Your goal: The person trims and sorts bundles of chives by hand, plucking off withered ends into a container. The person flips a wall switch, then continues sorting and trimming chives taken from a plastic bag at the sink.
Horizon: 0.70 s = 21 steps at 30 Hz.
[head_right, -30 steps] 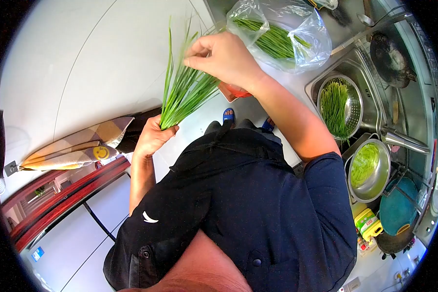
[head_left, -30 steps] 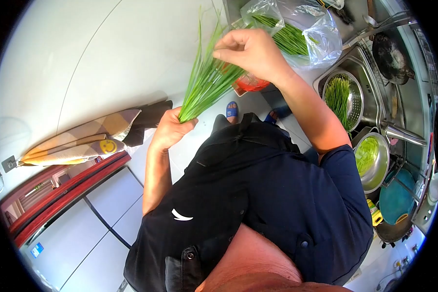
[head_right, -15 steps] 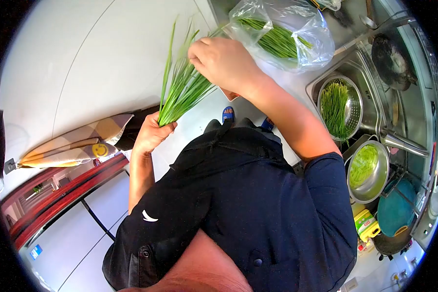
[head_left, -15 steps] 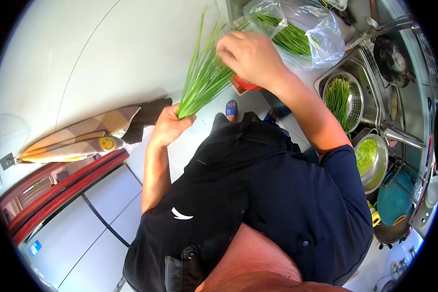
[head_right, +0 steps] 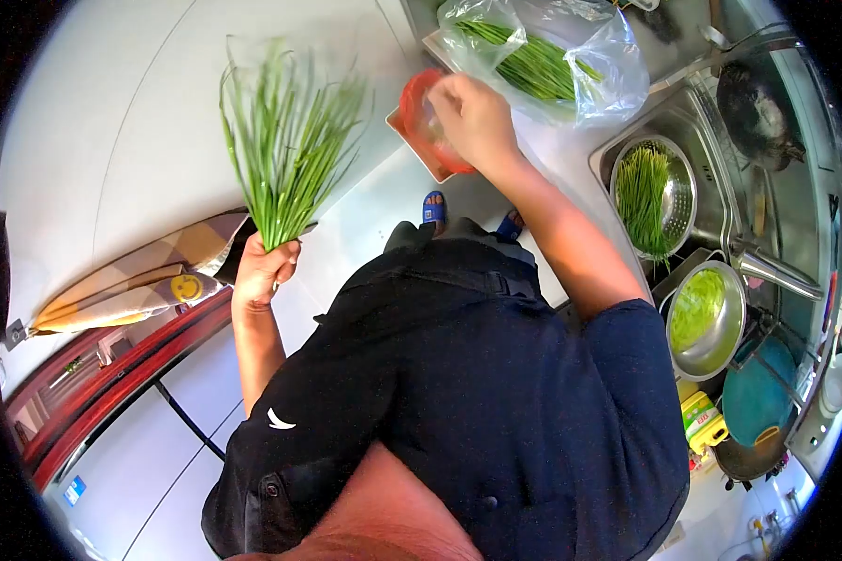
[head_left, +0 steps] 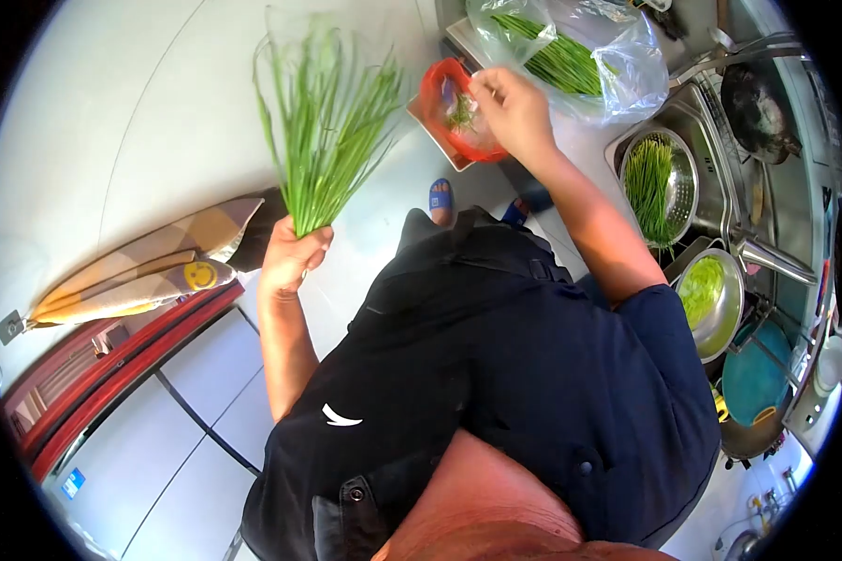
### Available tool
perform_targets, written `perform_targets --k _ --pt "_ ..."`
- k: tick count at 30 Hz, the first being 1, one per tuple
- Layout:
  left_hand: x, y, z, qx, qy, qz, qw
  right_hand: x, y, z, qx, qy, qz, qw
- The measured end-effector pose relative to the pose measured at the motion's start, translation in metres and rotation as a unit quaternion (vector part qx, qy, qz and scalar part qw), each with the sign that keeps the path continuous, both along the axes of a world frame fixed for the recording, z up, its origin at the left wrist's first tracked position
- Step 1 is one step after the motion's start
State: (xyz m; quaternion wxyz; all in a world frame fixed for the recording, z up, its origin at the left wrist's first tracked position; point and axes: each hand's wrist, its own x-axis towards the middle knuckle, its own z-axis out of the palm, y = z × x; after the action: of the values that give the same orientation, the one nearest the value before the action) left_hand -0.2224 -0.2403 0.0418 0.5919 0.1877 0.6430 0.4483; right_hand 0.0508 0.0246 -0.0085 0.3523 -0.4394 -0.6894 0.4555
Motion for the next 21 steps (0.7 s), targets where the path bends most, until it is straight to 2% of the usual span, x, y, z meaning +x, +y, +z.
perform_targets --k 1,2,4,8,10,11,17,20,21 --pt "-0.003 -0.005 -0.001 0.006 -0.024 0.004 1.000 0.002 0.002 -0.031 0.005 -0.048 0.005 0.999" --pt "-0.006 -0.009 -0.003 0.014 -0.044 0.011 0.999 0.002 0.003 -0.058 0.003 -0.045 0.008 0.999" --pt "-0.010 -0.016 -0.008 0.020 -0.079 0.008 0.997 -0.001 0.005 -0.101 0.054 -0.196 0.028 0.979" --pt "-0.008 -0.018 -0.007 0.045 -0.139 -0.024 0.989 -0.011 0.011 -0.154 0.066 -0.237 0.028 0.969" --pt "-0.009 -0.019 -0.007 0.047 -0.166 -0.021 0.985 -0.017 0.014 -0.171 0.114 -0.294 0.036 0.948" --pt "-0.009 -0.019 -0.005 0.042 -0.161 -0.026 0.986 -0.017 0.016 -0.178 0.139 -0.285 0.037 0.948" --pt "-0.014 -0.019 -0.006 0.055 -0.176 -0.028 0.982 -0.023 0.017 -0.186 0.125 -0.327 0.026 0.936" --pt "-0.012 -0.013 -0.006 0.060 -0.185 -0.028 0.981 -0.026 0.015 -0.155 0.071 -0.327 0.049 0.941" --pt "-0.011 -0.012 -0.007 0.063 -0.186 -0.031 0.980 -0.026 0.012 -0.150 0.076 -0.272 0.026 0.959"
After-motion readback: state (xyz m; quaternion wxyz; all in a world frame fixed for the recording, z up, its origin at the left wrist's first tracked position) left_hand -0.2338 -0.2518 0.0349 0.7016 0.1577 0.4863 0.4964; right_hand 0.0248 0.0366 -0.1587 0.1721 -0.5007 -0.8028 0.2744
